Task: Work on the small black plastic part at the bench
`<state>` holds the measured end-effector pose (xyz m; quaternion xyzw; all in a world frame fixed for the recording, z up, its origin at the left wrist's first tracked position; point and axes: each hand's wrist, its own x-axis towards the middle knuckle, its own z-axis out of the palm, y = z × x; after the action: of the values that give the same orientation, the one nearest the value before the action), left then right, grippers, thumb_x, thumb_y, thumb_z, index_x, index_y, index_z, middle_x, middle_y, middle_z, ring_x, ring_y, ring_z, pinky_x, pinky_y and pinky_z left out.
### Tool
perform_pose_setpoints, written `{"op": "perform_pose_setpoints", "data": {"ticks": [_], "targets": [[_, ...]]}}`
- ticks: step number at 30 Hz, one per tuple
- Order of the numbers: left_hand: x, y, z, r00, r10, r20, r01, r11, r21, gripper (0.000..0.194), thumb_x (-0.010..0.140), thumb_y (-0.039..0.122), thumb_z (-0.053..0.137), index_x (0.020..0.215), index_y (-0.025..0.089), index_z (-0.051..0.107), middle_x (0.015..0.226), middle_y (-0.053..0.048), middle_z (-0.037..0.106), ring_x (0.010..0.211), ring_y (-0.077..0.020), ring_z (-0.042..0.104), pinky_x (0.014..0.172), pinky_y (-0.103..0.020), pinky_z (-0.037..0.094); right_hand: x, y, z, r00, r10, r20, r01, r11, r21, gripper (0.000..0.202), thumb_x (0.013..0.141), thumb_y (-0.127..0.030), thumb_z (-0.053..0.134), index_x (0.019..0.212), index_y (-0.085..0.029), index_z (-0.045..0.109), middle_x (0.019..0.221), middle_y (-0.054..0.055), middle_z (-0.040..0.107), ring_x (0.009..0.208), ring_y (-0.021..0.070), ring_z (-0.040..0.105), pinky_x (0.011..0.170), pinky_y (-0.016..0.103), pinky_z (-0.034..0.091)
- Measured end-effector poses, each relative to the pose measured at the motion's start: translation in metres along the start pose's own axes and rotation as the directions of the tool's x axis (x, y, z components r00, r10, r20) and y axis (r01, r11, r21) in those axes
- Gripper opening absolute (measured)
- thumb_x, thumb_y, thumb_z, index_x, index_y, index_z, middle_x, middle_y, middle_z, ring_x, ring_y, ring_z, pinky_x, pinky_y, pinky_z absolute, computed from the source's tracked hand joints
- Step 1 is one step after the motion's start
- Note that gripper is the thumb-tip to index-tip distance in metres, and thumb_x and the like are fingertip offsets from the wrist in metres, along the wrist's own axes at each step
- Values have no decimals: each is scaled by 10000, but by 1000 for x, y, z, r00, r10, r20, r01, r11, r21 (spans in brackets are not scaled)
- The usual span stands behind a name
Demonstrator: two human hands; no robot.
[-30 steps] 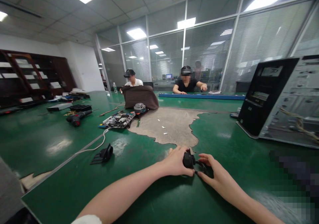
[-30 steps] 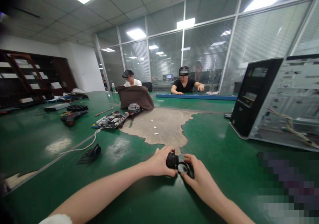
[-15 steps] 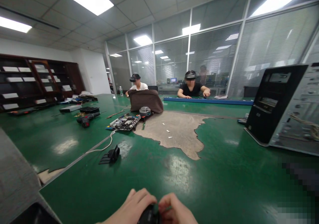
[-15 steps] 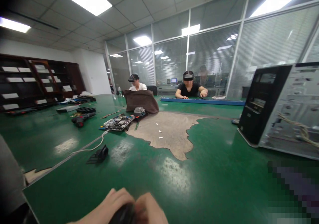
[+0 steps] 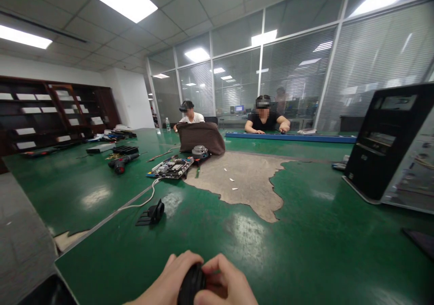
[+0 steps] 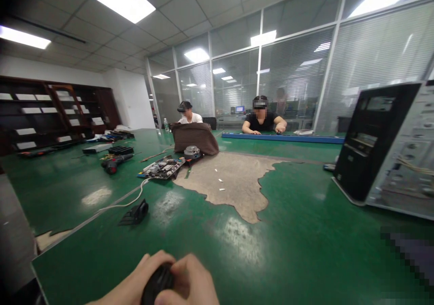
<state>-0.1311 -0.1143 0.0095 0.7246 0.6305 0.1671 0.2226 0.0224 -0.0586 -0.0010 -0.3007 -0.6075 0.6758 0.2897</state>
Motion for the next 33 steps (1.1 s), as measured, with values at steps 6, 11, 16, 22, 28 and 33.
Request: {"op": "perform_pose_setpoints", "data": {"ticks": [6, 11, 16, 22, 28, 33], "targets": [[113, 55, 14, 942, 305, -142, -306, 952, 16, 625, 522, 365, 687, 1049, 217, 385, 990, -25, 508, 868, -207, 474, 785, -344, 334, 4, -26, -104, 956, -182, -231, 136, 970, -200, 158, 665, -233, 619, 790, -170, 546, 788, 31, 635, 789, 197, 608, 705, 291, 467], [186, 85, 45, 857, 500, -122, -495, 866, 75, 610, 554, 384, 679, 1057, 198, 389, 1017, -53, 512, 937, -229, 472, 788, -342, 325, 0, -16, -176, 920, -239, -310, 167, 956, -241, 176, 697, -278, 609, 815, -184, 519, 841, 20, 609, 808, 176, 597, 730, 294, 463], [198, 86, 58, 838, 539, -80, -528, 839, 131, 560, 562, 361, 660, 1030, 200, 398, 1022, -55, 512, 945, -235, 466, 782, -343, 312, -4, -7, -189, 925, -215, -313, 143, 961, -236, 208, 692, -266, 615, 837, -194, 484, 856, 8, 569, 790, 152, 579, 711, 290, 471], [200, 82, 59, 826, 556, -93, -542, 828, 143, 592, 566, 338, 648, 1071, 198, 373, 1014, -51, 515, 932, -229, 467, 767, -337, 306, -7, -8, -185, 927, -209, -313, 141, 964, -227, 267, 709, -242, 602, 943, -220, 474, 939, 17, 549, 890, 158, 556, 772, 301, 470], [200, 81, 60, 815, 573, -87, -556, 816, 161, 574, 570, 336, 643, 1061, 201, 379, 1028, -57, 513, 942, -236, 462, 765, -340, 304, -10, -8, -186, 935, -184, -303, 130, 973, -190, 192, 712, -285, 603, 841, -208, 482, 909, 8, 561, 895, 158, 556, 775, 305, 463], [197, 83, 59, 811, 578, -92, -557, 811, 182, 570, 573, 332, 643, 1061, 194, 381, 1025, -59, 509, 951, -235, 456, 770, -335, 300, -6, -10, -183, 927, -180, -329, 119, 973, -198, 154, 748, -312, 554, 814, -202, 470, 819, -12, 550, 778, 128, 557, 713, 278, 467]]}}
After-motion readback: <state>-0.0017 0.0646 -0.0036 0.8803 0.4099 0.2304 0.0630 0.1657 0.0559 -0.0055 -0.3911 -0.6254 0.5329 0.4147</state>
